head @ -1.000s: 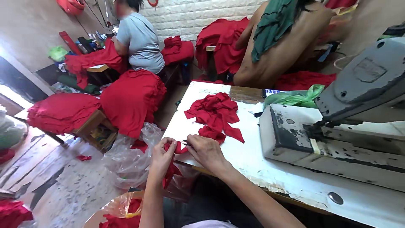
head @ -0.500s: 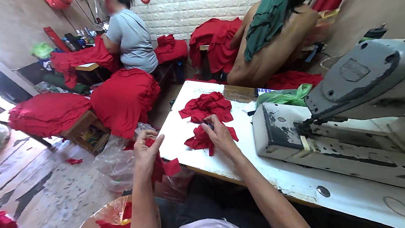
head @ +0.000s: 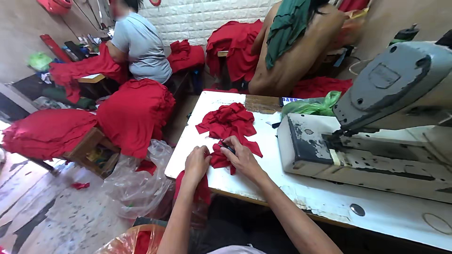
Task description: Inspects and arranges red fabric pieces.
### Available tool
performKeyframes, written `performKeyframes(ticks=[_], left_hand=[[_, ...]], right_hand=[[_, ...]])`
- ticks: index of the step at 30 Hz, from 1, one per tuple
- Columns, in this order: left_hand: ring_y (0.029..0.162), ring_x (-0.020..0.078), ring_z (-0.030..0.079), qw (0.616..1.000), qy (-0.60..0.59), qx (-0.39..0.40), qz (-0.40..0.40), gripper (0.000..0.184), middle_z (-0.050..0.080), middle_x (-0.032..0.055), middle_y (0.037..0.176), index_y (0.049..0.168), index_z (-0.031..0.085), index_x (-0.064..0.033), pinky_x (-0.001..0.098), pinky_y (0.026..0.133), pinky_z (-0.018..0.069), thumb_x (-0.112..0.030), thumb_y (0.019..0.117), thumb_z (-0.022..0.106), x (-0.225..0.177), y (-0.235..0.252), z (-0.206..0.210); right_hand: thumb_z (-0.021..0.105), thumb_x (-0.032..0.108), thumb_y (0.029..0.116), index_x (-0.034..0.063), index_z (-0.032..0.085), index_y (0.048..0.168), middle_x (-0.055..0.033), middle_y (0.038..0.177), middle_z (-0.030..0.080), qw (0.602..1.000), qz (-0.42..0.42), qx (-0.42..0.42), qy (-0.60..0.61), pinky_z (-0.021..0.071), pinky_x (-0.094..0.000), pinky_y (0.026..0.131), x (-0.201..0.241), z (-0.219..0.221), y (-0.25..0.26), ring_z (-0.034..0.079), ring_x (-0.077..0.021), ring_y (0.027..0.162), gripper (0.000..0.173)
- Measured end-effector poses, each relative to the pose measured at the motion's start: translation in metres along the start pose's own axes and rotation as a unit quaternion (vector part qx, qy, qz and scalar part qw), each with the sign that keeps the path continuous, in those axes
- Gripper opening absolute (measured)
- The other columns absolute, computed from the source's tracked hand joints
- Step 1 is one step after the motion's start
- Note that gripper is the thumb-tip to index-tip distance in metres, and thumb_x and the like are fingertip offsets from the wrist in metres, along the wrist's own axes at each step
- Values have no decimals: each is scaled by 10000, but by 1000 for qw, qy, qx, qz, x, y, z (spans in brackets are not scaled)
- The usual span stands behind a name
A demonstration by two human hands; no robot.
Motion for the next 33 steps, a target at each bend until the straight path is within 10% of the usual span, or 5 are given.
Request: performKeyframes(ticks=[7,13,26,30,33], left_hand=[[550,43,584,880,-460,-73,86,46,647,-3,791,1021,623,-12,204,537,538,-13,978,605,4,-19,-20],[698,24,619,904,-350,-212,127,71,679,-15,876,1013,666,-41,206,657,531,-83,968,632,10,-34,-47],[751,10,637,902,-330,-232,153,80,693,-23,878,999,691,-31,195,704,537,-73,970,630,-1,-49,-57],[647,8,611,885,-361,-240,171,106,690,-23,842,994,699,-11,180,611,528,-53,989,602,-4,-53,-67],[617,11,599,875,-385,-229,185,98,688,-27,829,998,701,-12,181,586,527,-43,984,609,-13,-53,-72]], right_hand=[[524,336,1061,16,612,1240,-164,938,704,998,25,-44,-37,547,-518,794,-1,-18,-7,698,-320,851,378],[635,246,990,29,712,1088,-133,932,731,971,-91,-184,-125,574,-465,661,45,-34,-20,720,-290,784,250],[618,119,966,18,736,962,-152,893,728,968,-139,-133,-163,576,-489,613,70,-2,-8,730,-321,756,155],[656,310,982,-4,676,1135,-135,997,719,994,-17,-93,63,563,-445,817,46,-15,4,696,-240,901,350],[741,298,919,12,642,1153,-40,938,680,963,24,-42,265,499,-232,648,45,-13,13,594,-48,719,382]])
Point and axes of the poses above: each hand's wrist, its own y-axis towards the middle knuckle, its own z-axis out of the palm, x = y × z, the point moved 9 cm from there along y, towards the middle knuckle
